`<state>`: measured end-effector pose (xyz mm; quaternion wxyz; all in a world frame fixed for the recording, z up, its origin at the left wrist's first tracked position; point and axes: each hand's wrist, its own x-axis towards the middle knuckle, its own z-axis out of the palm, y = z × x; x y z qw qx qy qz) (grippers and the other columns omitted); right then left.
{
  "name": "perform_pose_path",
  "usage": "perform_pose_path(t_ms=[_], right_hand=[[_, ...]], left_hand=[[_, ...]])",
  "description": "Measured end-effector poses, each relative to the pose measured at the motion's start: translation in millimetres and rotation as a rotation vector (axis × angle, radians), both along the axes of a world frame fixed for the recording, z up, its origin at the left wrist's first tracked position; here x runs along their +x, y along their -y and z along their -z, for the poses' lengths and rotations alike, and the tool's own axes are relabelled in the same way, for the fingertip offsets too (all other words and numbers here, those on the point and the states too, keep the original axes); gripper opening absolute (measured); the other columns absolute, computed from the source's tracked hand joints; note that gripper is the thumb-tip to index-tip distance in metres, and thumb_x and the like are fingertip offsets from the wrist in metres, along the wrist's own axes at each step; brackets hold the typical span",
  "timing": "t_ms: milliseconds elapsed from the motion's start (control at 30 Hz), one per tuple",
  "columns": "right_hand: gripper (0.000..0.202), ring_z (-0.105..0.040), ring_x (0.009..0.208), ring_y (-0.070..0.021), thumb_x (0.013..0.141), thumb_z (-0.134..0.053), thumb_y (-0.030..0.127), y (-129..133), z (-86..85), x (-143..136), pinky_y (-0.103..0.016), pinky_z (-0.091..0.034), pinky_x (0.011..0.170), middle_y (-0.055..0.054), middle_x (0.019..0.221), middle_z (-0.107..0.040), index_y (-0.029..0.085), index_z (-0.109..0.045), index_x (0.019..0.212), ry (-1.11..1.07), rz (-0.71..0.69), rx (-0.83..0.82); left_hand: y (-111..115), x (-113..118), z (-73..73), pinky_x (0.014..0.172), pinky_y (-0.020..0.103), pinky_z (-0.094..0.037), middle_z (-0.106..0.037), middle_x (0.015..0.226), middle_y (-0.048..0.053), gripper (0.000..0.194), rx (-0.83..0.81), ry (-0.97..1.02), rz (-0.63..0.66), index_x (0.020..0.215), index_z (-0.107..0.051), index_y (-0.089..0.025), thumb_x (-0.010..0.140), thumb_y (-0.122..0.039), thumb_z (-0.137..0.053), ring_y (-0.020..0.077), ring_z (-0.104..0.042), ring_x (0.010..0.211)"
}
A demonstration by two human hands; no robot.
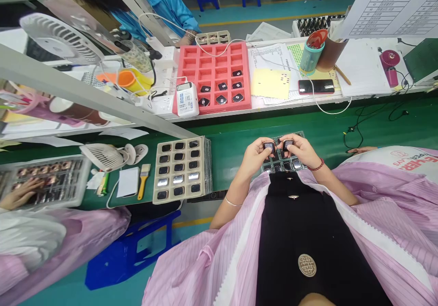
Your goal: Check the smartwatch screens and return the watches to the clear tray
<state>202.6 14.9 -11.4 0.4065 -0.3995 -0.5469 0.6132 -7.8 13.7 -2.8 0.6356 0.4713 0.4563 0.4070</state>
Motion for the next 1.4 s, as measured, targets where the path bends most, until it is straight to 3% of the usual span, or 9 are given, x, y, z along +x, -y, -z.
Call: perform_pose_path(t_ms=[867,1100,1167,1233,1300,1400], right_hand=[[0.026,-0.067,0.063,-0.0124,0.088,-0.062,0.025,6.0,1.1,-2.5,-0.026,-0.058,0.059,-0.004,0.096,-0.078,0.020,-0.063,0.113,0.002,0.016,0.009],[0.028,-0.064,0.061,-0.0132,0.095,-0.058,0.042,4.5,-3.2,-3.5,-0.028,-0.057,0.056,-0.004,0.090,-0.075,0.020,-0.065,0.109,-0.007,0.046,-0.010],[0.026,-0.061,0.058,-0.0117,0.095,-0.059,0.041,3.9,-3.9,-4.1,-0.026,-0.055,0.055,-0.004,0.090,-0.074,0.020,-0.065,0.109,0.010,0.062,-0.009],[0.028,-0.059,0.060,-0.0106,0.088,-0.064,0.030,4.1,-4.3,-4.6,-0.024,-0.052,0.054,-0.004,0.094,-0.074,0.020,-0.062,0.115,0.029,0.072,-0.001],[0.044,-0.061,0.066,-0.0112,0.080,-0.066,0.019,4.9,-4.8,-4.1,-0.023,-0.052,0.056,-0.004,0.102,-0.074,0.022,-0.059,0.123,0.033,0.055,0.004],[0.051,-0.067,0.077,-0.0143,0.080,-0.062,0.018,5.6,-6.2,-1.3,-0.027,-0.057,0.062,-0.007,0.113,-0.073,0.022,-0.057,0.130,0.019,0.022,-0.009]], left_hand=[[4.7,0.0,-1.3,0.059,0.022,-0.050,-0.071,0.086,0.003,0.029,0.005,-0.019,0.022,0.103,-0.067,-0.016,0.079,-0.029,-0.075,0.0138,-0.068,0.067],[3.2,0.4,-5.0,0.056,0.023,-0.047,-0.070,0.082,0.003,0.027,0.028,-0.028,0.030,0.100,-0.067,-0.015,0.086,-0.039,-0.070,0.0141,-0.066,0.064],[2.2,1.0,-4.7,0.054,0.022,-0.045,-0.069,0.082,0.004,0.027,0.048,-0.014,0.031,0.101,-0.067,-0.015,0.089,-0.039,-0.067,0.0139,-0.066,0.064],[1.6,2.3,-3.9,0.059,0.022,-0.048,-0.070,0.091,0.005,0.026,0.072,0.017,0.022,0.106,-0.065,-0.016,0.085,-0.032,-0.069,0.0147,-0.067,0.073],[1.7,3.6,-3.1,0.071,0.024,-0.053,-0.070,0.100,0.005,0.034,0.094,0.041,-0.003,0.111,-0.062,-0.018,0.079,-0.021,-0.071,0.0162,-0.068,0.087],[2.7,4.0,-2.9,0.081,0.027,-0.054,-0.069,0.098,0.004,0.035,0.111,0.028,-0.033,0.109,-0.061,-0.018,0.075,-0.015,-0.072,0.0169,-0.067,0.092]])
